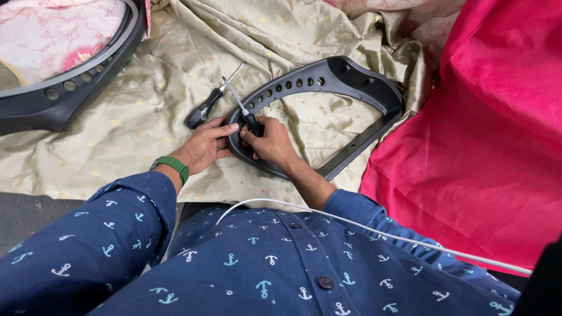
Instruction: The person uses a screwdriver to tighten screws into a black plastic frame component on a patterned cloth surface. They then pick up a second matching frame and align it with the first, continuing to secure the assembly with the screwdriver.
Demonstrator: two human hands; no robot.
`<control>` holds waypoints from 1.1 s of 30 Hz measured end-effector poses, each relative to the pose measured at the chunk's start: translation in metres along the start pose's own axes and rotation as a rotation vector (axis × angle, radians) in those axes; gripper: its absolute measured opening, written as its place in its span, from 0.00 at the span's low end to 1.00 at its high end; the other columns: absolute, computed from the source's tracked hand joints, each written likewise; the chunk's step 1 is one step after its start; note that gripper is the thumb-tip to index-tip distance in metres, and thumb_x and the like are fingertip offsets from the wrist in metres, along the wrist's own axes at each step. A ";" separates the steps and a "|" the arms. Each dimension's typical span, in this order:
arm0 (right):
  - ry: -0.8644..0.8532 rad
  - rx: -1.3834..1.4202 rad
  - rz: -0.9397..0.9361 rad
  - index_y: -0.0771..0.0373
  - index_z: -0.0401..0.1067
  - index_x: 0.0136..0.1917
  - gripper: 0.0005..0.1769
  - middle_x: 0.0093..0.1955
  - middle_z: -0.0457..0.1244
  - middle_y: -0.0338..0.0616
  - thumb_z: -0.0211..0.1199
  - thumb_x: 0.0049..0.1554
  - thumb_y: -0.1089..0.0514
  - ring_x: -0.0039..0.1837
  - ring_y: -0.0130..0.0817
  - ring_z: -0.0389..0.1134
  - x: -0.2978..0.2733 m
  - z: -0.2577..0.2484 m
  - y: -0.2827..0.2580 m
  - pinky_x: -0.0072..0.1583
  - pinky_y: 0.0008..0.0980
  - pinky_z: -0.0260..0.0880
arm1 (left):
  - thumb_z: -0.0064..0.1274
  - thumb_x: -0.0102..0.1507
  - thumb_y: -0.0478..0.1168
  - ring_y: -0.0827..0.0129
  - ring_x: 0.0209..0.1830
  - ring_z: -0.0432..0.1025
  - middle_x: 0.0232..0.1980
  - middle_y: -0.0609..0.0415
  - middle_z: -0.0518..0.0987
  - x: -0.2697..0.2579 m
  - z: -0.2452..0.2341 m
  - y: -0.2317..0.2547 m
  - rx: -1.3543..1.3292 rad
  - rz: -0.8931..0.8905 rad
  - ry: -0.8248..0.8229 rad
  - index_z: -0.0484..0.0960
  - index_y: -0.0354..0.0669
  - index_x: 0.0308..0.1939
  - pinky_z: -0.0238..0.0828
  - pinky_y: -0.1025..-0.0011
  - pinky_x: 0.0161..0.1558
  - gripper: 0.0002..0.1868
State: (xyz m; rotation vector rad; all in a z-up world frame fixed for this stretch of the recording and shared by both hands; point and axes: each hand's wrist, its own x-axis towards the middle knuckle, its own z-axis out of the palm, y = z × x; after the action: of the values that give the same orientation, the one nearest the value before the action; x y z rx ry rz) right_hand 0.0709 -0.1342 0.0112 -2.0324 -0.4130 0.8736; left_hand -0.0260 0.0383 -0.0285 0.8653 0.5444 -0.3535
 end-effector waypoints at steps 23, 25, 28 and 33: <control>0.009 0.029 0.066 0.68 0.74 0.45 0.11 0.34 0.70 0.43 0.67 0.56 0.57 0.27 0.28 0.69 0.003 0.005 -0.001 0.30 0.29 0.68 | 0.60 0.61 0.45 0.72 0.47 0.78 0.48 0.60 0.83 0.005 -0.008 0.000 -0.009 -0.015 -0.018 0.79 0.46 0.57 0.76 0.65 0.54 0.21; 0.009 0.035 0.071 0.68 0.74 0.46 0.11 0.34 0.70 0.43 0.67 0.56 0.57 0.27 0.28 0.69 0.002 0.004 0.000 0.30 0.29 0.67 | 0.61 0.61 0.44 0.71 0.47 0.79 0.48 0.59 0.83 0.005 -0.008 -0.001 -0.017 -0.016 -0.021 0.79 0.45 0.57 0.77 0.64 0.54 0.21; 0.014 0.046 0.070 0.68 0.74 0.46 0.11 0.34 0.70 0.43 0.67 0.56 0.57 0.27 0.27 0.69 0.002 0.005 0.000 0.30 0.28 0.67 | 0.61 0.61 0.45 0.70 0.47 0.79 0.48 0.58 0.83 0.005 -0.008 0.000 -0.010 -0.024 -0.011 0.78 0.44 0.56 0.77 0.63 0.55 0.21; 0.020 0.075 0.067 0.67 0.73 0.47 0.11 0.34 0.69 0.43 0.67 0.56 0.57 0.27 0.27 0.68 0.001 0.007 0.002 0.29 0.28 0.66 | 0.61 0.60 0.45 0.70 0.47 0.79 0.48 0.58 0.83 0.005 -0.008 -0.002 -0.004 -0.020 0.000 0.79 0.45 0.55 0.77 0.62 0.55 0.21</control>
State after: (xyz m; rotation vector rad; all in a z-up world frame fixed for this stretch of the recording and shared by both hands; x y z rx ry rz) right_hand 0.0667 -0.1309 0.0065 -1.9943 -0.2981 0.8959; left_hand -0.0257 0.0427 -0.0366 0.8568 0.5535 -0.3707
